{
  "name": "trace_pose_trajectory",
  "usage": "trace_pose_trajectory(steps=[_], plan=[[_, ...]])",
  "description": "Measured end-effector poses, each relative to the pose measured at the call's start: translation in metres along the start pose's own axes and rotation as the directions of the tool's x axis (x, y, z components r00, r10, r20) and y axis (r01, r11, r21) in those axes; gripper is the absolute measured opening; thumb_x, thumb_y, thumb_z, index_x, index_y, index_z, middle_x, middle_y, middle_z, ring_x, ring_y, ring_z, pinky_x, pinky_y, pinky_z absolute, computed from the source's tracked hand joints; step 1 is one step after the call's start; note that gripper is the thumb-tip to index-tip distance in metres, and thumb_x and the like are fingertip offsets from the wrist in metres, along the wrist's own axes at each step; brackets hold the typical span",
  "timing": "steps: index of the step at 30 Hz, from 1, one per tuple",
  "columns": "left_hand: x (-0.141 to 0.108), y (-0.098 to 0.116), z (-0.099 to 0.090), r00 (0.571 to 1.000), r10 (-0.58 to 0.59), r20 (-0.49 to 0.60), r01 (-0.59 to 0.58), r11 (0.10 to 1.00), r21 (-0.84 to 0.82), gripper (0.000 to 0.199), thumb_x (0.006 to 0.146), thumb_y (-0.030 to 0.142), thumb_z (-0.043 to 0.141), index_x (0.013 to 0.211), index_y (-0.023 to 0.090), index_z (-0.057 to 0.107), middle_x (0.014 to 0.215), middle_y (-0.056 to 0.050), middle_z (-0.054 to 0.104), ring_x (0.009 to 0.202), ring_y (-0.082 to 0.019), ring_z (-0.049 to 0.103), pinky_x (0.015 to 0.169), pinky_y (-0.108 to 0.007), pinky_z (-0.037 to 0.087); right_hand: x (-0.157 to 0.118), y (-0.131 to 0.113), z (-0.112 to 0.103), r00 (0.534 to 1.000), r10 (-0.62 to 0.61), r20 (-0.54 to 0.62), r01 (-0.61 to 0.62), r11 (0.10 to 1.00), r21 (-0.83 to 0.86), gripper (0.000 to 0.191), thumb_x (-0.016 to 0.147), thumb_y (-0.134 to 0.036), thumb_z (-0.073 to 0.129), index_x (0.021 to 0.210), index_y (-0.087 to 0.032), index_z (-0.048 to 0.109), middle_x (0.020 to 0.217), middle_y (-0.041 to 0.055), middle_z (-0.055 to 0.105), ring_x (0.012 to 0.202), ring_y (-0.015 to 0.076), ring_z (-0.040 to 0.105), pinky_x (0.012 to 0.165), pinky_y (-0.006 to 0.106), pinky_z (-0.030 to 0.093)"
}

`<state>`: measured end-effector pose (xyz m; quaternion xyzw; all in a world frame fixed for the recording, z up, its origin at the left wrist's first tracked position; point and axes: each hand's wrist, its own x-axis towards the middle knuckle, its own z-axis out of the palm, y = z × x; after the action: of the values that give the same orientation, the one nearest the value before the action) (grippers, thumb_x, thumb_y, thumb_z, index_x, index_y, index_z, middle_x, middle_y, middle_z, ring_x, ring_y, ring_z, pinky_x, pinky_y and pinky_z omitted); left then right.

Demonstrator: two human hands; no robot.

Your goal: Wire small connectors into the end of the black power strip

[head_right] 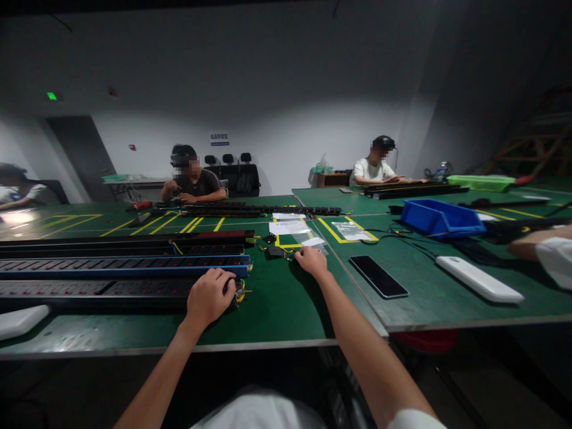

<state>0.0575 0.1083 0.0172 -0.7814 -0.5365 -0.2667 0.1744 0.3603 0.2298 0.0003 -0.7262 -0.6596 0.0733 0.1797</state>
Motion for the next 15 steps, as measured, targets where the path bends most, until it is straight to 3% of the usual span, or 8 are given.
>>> trace_pose_trajectory(steps=[15], plan=[[0.0003, -0.0008, 0.0014, 1.000, 0.006, -0.013, -0.006, 1.000, 0.008, 0.025, 0.093, 0.029, 0.046, 0.096, 0.023, 0.070, 0.092, -0.007, 0.067, 0.091, -0.024, 0.060, 0.079, -0.036, 0.046, 0.0015, 0.0009, 0.0025, 1.000, 0.019, -0.007, -0.019, 1.000, 0.001, 0.032, 0.090, -0.040, 0.048, 0.093, -0.022, 0.074, 0.093, 0.0085, 0.074, 0.091, 0.0234, 0.068, 0.073, 0.027, 0.046]])
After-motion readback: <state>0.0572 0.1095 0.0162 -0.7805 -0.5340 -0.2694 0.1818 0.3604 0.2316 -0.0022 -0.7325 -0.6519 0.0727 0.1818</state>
